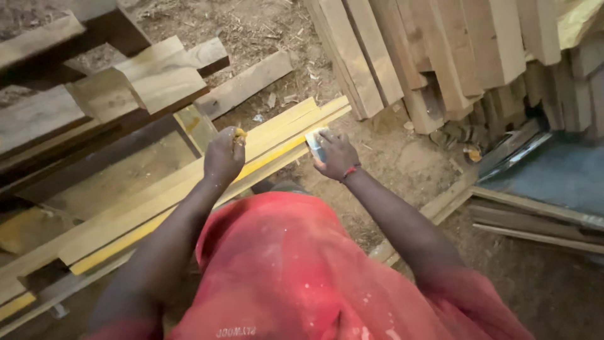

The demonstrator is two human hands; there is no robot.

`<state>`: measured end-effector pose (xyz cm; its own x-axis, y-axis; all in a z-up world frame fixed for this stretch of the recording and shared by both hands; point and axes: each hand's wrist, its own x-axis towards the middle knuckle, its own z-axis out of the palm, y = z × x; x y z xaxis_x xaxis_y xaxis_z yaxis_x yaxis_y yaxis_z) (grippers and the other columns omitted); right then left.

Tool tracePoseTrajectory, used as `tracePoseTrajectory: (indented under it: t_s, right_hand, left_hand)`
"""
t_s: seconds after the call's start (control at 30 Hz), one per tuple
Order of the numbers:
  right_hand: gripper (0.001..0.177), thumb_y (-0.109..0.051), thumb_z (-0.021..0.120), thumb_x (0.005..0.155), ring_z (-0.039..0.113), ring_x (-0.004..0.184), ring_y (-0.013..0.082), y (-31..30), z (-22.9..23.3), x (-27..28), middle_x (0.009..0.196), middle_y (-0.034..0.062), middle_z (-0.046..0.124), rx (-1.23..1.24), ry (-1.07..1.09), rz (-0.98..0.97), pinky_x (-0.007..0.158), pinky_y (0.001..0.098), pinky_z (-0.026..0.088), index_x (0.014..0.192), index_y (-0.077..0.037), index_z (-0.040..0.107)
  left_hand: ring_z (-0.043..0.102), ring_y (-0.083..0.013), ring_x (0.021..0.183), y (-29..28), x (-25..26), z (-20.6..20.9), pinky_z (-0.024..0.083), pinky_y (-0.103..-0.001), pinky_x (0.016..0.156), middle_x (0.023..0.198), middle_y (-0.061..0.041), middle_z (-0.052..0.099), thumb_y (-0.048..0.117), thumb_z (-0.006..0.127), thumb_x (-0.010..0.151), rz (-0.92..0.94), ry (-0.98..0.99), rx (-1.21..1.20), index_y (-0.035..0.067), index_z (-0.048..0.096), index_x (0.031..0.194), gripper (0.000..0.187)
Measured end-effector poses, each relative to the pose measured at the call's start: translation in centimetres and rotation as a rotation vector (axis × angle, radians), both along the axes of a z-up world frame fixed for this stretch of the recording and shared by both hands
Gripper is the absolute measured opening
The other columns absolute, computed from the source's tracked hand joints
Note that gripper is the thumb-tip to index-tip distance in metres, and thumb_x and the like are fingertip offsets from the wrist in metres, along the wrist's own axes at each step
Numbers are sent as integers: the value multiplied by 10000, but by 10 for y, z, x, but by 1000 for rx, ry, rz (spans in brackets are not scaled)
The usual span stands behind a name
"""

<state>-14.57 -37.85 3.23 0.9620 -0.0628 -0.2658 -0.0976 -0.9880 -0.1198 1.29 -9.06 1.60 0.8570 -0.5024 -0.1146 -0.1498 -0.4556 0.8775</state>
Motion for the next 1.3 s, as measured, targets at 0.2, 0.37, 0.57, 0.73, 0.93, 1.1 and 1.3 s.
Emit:
tracePoseTrajectory:
  t_s: [0.2, 0.37, 0.57, 0.73, 0.93, 1.1, 1.3]
  right_hand:
    - [619, -406, 724, 773, 594, 1206, 331, -30, -12, 1, 1331, 131, 621, -41, -117, 52, 1032, 453, 465, 1294, -81, 645]
    - [633, -396, 733, 765, 582, 1150, 363, -38, -1, 0, 1374, 119, 610, -6, 75, -19, 985, 469, 466, 1306, -78, 648]
    - [620, -360, 770, 692, 586, 1114, 344, -21, 38, 15, 1329, 106, 618, 17, 5, 170, 933, 463, 503, 1238, -82, 669]
    - [544, -257, 739, 609, 577, 998, 332, 64, 42, 54, 1236, 74, 666, 239, -109, 458, 843, 432, 540, 1128, -94, 720]
    - [317, -243, 746, 699, 570, 956, 306, 181, 48, 93, 1101, -10, 694, 327, 28, 679, 792, 443, 521, 1010, -186, 769]
    - [356, -437, 790, 601, 568, 969, 333, 218, 53, 106, 977, 21, 675, 112, 278, 736, 751, 459, 509, 863, -196, 777]
    - [334, -499, 749, 736, 574, 968, 314, 189, 47, 102, 980, 19, 673, 0, 320, 726, 771, 443, 500, 854, -187, 761]
  left_hand:
    - [664, -429, 874, -7, 0, 3, 520, -497, 762, 928, -215, 681, 107, 605, 925, 43, -112, -20, 37, 677, 1017, 136]
    - [665, -423, 871, -4, -4, 7, 520, -494, 763, 927, -214, 679, 116, 598, 945, 44, -74, -17, 36, 674, 1012, 128]
    - [652, -434, 868, 7, -7, 7, 512, -498, 753, 924, -221, 667, 112, 596, 935, 94, -120, -33, 31, 666, 1016, 134]
    - [663, -421, 879, 37, -10, 8, 519, -498, 764, 952, -201, 674, 136, 597, 955, 143, -95, -28, 52, 660, 1024, 126]
    - [662, -420, 887, 94, -14, 15, 518, -513, 747, 986, -179, 692, 164, 616, 957, 237, -163, 40, 85, 667, 1032, 120]
    - [677, -402, 863, 150, -25, 4, 530, -503, 740, 954, -167, 698, 169, 618, 954, 340, -128, 69, 95, 689, 1057, 146]
    - [655, -430, 908, 186, -36, -8, 518, -505, 808, 962, -205, 681, 131, 622, 961, 375, -195, 60, 33, 660, 1034, 128]
